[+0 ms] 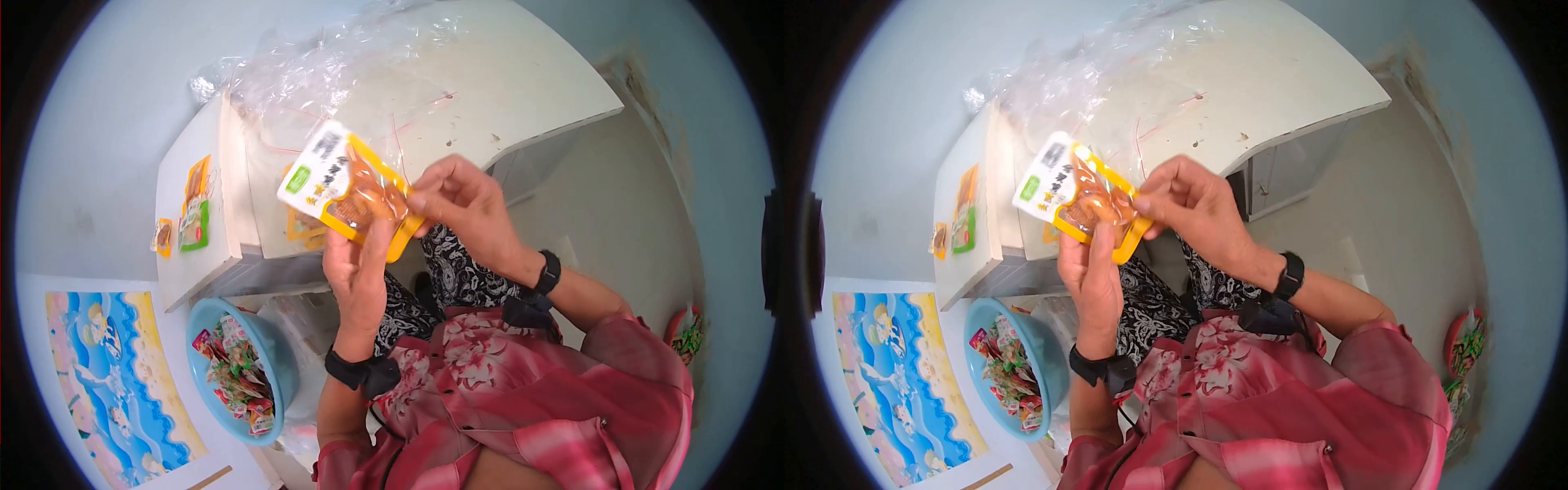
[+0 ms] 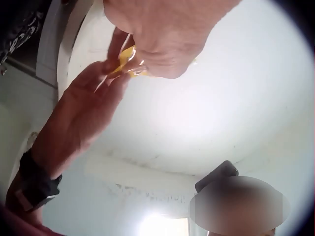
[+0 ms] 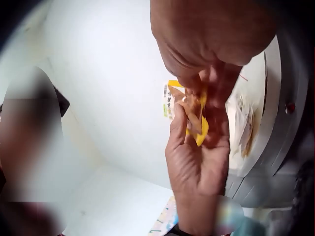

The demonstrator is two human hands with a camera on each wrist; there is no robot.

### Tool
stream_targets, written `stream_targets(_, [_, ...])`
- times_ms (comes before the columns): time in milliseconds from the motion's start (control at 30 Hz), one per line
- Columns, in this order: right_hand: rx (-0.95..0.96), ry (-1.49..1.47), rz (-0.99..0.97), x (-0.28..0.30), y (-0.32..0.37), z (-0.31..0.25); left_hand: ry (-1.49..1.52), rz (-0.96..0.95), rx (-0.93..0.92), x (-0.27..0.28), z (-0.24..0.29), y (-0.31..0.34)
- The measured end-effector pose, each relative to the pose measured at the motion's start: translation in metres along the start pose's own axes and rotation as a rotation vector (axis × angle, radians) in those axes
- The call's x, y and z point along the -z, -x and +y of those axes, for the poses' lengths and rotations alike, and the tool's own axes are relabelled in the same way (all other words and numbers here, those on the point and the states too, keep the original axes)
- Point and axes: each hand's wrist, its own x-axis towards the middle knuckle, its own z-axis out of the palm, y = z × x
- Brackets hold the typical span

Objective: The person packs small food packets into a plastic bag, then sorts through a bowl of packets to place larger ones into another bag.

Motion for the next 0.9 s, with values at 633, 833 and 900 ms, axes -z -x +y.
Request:
stream_targets(633, [-0.072, 0.607, -0.402, 0.069, -0.007, -0.059, -0.768, -0.379, -0.098, 0.021, 0.016, -0.015])
stream_targets(833, [-0.099, 0.512, 0.001, 0.091, -0.013, -0.074, -1.28, 0.034, -0.406, 0.012, 0.007, -0.043])
stream_targets(900, [-0.107, 0.412, 0.126, 0.09, -0.015, -0.071, -1.405, 0.024, -0.576, 0.002, -0.002, -0.052])
